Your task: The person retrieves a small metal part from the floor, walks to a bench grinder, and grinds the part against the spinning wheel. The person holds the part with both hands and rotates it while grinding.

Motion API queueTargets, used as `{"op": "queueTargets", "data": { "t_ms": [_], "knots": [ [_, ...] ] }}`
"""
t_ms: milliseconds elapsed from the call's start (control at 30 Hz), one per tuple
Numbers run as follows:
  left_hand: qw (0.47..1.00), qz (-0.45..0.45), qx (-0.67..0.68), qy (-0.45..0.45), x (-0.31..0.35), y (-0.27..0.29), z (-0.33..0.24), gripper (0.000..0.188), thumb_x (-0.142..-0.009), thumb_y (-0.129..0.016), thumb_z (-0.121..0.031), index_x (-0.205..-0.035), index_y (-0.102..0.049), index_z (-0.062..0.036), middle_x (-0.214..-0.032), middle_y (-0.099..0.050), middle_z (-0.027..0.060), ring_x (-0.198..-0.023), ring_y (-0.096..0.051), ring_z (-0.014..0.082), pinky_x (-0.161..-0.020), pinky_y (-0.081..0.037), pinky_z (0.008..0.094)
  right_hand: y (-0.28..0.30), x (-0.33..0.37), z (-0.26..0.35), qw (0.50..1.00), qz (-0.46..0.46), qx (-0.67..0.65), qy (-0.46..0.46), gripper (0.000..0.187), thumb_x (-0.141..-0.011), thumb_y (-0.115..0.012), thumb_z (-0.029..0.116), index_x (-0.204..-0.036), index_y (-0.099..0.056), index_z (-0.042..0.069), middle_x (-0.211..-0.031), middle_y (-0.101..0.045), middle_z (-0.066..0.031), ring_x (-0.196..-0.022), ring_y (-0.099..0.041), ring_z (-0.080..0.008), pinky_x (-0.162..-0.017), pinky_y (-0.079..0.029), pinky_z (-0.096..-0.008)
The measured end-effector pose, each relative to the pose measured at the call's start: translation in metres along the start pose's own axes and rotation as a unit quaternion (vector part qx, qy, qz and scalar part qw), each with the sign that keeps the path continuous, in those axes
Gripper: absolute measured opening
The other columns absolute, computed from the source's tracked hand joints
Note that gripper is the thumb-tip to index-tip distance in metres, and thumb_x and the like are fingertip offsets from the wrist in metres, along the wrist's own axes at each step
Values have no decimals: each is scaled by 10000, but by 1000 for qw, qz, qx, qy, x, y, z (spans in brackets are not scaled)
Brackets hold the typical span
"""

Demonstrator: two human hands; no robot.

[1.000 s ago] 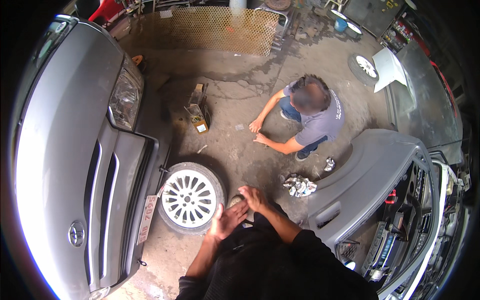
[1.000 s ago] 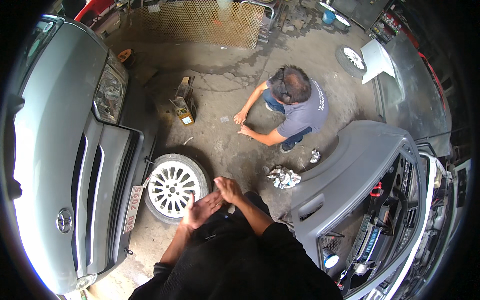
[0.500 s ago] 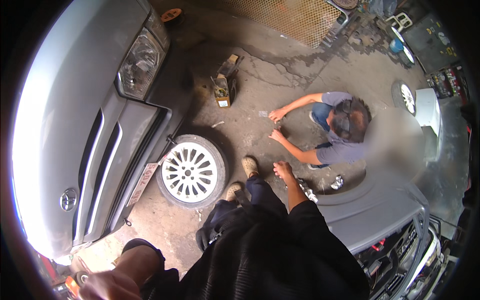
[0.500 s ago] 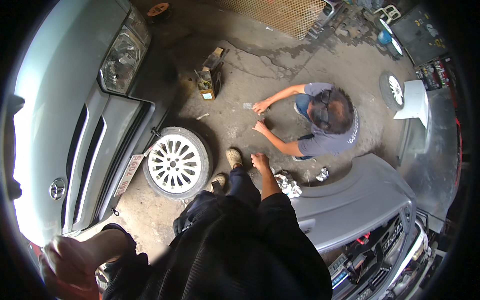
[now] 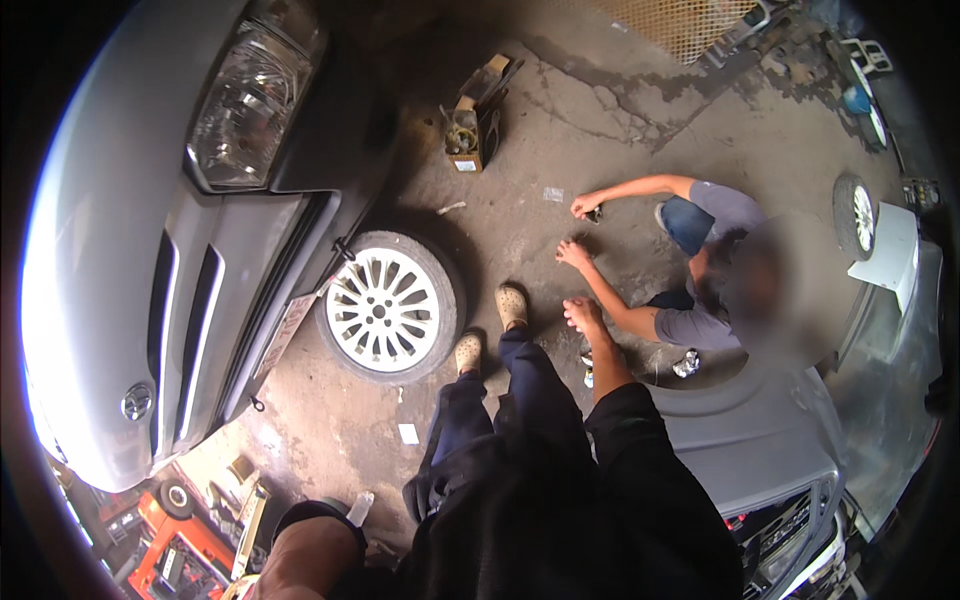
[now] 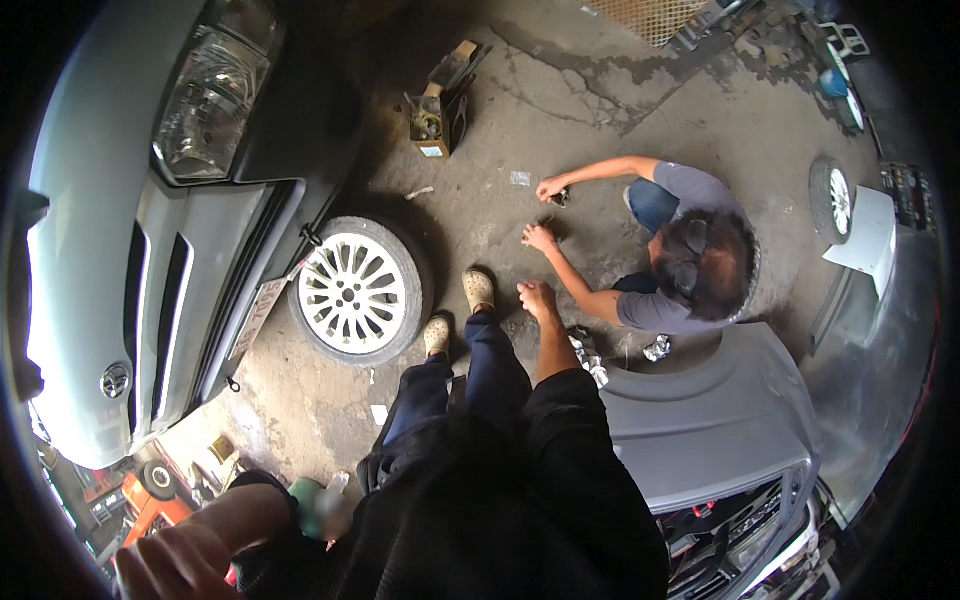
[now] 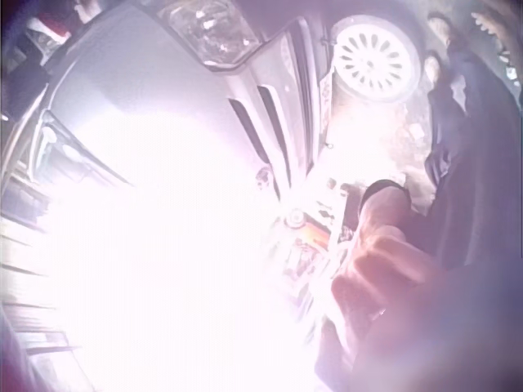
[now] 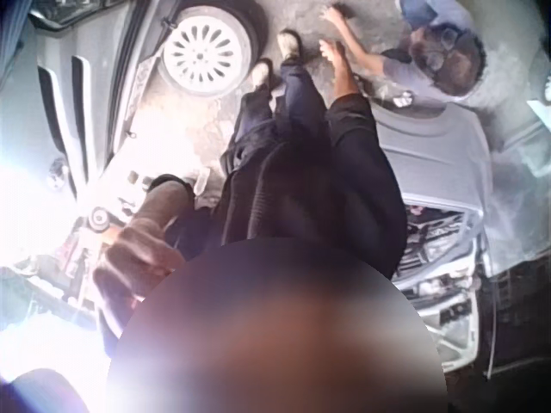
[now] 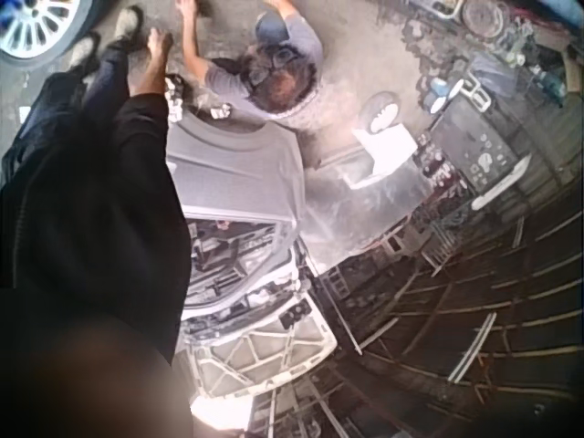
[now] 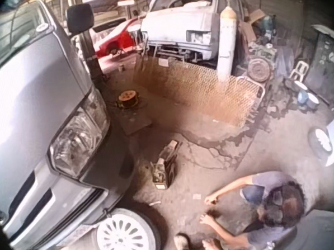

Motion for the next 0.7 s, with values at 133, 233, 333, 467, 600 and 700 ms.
{"op": "queueTargets", "data": {
  "t_ms": [133,233,333,467,600,700],
  "knots": [
    [994,-77,51,59,20,35,68,279,-808,-645,-132,-1072,-576,-188,-684,-580,23,-438,-489,132,-513,-443,281,10,-64,-3,999,-14,7,28,215,-836,-576,253,-717,-585,74,-590,-579,-16,-464,-537,-143,-459,-425,-281],
    [982,-133,83,101,40,60,116,255,-793,-658,-120,-1030,-578,-170,-672,-581,31,-450,-501,141,-513,-449,285,11,-105,-4,996,34,-74,-40,180,-871,-551,289,-894,-578,112,-697,-595,17,-506,-518,-86,-387,-342,-214],
    [967,-193,100,131,61,80,149,233,-778,-670,-108,-988,-581,-152,-661,-582,39,-462,-513,149,-513,-454,289,14,-129,-3,995,5,-68,-68,174,-841,-591,289,-850,-587,116,-665,-575,37,-504,-520,-75,-397,-366,-234],
    [952,-237,113,154,80,99,177,206,-758,-687,-93,-933,-584,-128,-645,-584,49,-477,-528,161,-512,-462,294,7,-149,-5,993,0,-89,-83,183,-852,-597,291,-902,-576,116,-667,-571,34,-488,-499,-78,-382,-349,-215],
    [933,-281,144,171,96,118,197,183,-738,-704,-77,-877,-587,-104,-630,-585,59,-493,-544,172,-512,-469,299,-4,-171,-15,985,8,-166,-45,160,-851,-607,235,-901,-577,86,-651,-571,5,-493,-500,-80,-378,-351,-231],
    [909,-343,168,168,115,133,208,170,-723,-716,-65,-835,-590,-86,-619,-586,67,-505,-555,181,-512,-475,303,1,-190,-21,990,-90,-83,74,130,-835,-614,160,-872,-605,36,-658,-593,-20,-500,-515,-86,-465,-414,-243]
  ]
}}
Point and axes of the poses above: each hand's wrist, its own x-axis away from the middle knuckle, its own y-axis out of the back of the hand, z = x × y, the point moved 5 cm from there along -x, towards the middle knuckle
